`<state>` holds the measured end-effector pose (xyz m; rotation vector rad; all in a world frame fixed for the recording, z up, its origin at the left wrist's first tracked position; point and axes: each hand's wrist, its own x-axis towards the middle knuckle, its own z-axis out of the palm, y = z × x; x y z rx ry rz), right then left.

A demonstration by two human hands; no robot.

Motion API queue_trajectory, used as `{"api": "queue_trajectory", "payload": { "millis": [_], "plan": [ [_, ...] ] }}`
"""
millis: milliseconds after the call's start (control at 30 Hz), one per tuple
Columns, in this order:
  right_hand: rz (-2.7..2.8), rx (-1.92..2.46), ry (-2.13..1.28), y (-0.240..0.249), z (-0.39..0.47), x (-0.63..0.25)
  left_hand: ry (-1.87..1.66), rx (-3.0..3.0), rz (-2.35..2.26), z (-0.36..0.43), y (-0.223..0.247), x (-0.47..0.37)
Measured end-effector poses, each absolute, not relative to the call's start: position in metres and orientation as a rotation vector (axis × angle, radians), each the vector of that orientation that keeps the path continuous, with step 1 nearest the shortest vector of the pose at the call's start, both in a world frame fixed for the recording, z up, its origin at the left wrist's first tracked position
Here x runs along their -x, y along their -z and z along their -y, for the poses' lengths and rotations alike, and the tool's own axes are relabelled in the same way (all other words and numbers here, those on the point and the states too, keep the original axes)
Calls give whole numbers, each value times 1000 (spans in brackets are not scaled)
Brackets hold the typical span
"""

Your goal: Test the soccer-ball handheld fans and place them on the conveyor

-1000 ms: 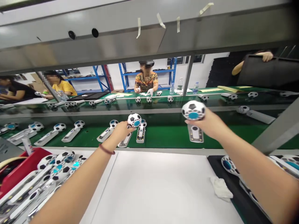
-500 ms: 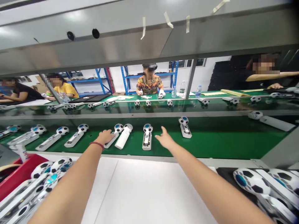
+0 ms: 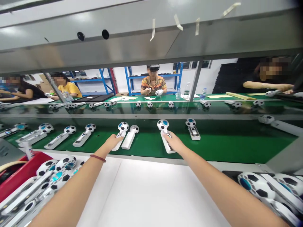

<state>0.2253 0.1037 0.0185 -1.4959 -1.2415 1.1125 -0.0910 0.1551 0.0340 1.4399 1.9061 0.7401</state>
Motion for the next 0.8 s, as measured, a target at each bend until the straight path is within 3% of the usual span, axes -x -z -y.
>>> {"api": "queue_trajectory", "payload": {
  "millis": [167, 367, 567, 800],
  "plan": [
    [1073, 1303, -1241, -52, -46, -243, -1078, -1309, -1440, -91, -50, 48],
    [741, 812, -1620, -80, 3, -243, -1132, -939, -918, -39, -65, 0],
    [935, 958, -1371, -62, 28, -228, -1194, -975, -976, -13, -51, -35],
    [1047, 974, -933, -23, 37, -218, -1383, -1739, -857, 16, -36, -51]
  ]
}}
